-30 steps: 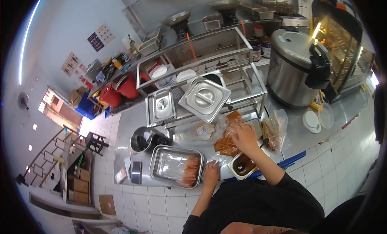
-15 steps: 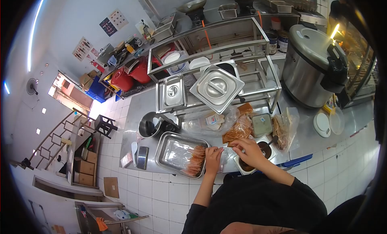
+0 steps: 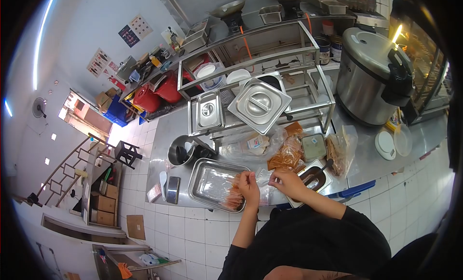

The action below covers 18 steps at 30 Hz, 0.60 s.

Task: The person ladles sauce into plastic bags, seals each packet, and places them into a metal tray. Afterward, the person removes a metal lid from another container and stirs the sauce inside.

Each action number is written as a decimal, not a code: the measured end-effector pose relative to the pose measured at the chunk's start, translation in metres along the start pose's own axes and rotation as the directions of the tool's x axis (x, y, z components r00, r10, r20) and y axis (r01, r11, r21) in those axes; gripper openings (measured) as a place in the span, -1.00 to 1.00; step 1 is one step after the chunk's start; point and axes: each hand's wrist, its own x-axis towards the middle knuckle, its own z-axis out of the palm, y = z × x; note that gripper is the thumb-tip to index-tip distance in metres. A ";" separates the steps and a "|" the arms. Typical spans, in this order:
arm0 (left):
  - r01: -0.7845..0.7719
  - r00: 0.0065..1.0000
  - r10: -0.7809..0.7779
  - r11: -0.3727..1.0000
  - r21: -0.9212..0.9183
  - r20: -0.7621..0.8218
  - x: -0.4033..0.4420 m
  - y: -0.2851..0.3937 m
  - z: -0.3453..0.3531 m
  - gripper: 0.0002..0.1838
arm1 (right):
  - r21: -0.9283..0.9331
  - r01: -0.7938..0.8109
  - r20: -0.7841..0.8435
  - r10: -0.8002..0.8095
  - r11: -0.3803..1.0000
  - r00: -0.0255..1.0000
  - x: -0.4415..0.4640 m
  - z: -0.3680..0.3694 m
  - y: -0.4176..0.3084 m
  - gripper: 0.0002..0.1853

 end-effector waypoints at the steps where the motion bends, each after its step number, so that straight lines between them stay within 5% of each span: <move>1: -0.004 1.000 0.004 1.000 -0.001 0.000 0.000 -0.002 0.001 -0.84 | 0.112 -0.114 0.057 0.108 0.987 0.993 0.002 -0.001 0.000 -0.74; 4: -0.077 0.996 0.076 0.997 -0.010 -0.046 -0.012 0.000 0.005 -0.71 | 0.217 -0.100 -0.113 0.127 0.971 0.986 0.000 -0.009 0.007 -0.79; 6: -0.219 0.972 0.190 0.946 0.237 0.138 -0.034 -0.006 0.004 -0.54 | 0.235 -0.142 -0.091 0.167 0.962 0.982 -0.009 -0.020 0.017 -0.86; 7: -0.222 0.971 0.193 0.947 0.234 0.138 -0.046 -0.012 0.001 -0.54 | 0.394 -0.166 -0.161 0.246 0.904 0.956 -0.013 -0.019 0.025 -0.86; 8: -0.373 0.913 0.216 0.787 0.492 0.347 -0.060 -0.021 -0.005 -0.46 | 0.545 -0.169 -0.215 0.332 0.821 0.919 -0.016 -0.020 0.032 -0.86; 9: -0.533 0.826 0.162 0.534 0.656 0.540 -0.072 -0.030 -0.010 -0.38 | 0.623 -0.177 -0.167 0.350 0.762 0.922 -0.021 -0.030 0.028 -0.85; 10: -0.535 0.825 0.165 0.537 0.652 0.541 -0.083 -0.047 -0.014 -0.38 | 0.620 -0.176 -0.171 0.351 0.764 0.921 -0.024 -0.035 0.022 -0.85; 12: -0.488 0.804 -0.071 0.489 0.723 0.591 -0.095 -0.075 -0.015 -0.29 | 0.711 -0.239 -0.161 0.485 0.661 0.860 -0.031 -0.044 0.011 -0.87; 14: -0.505 0.793 -0.080 0.467 0.726 0.604 -0.093 -0.087 -0.013 -0.28 | 0.658 -0.230 -0.208 0.468 0.717 0.859 -0.038 -0.048 0.006 -0.89; 16: -0.420 0.830 -0.048 0.603 0.679 0.556 -0.079 -0.080 -0.005 -0.28 | 0.462 -0.430 -0.035 0.500 0.776 0.865 -0.046 -0.054 0.002 -0.91; 18: -0.423 0.837 -0.009 0.622 0.659 0.546 -0.071 -0.067 0.000 -0.30 | 0.369 -0.353 -0.085 0.410 0.860 0.908 -0.054 -0.046 -0.002 -0.89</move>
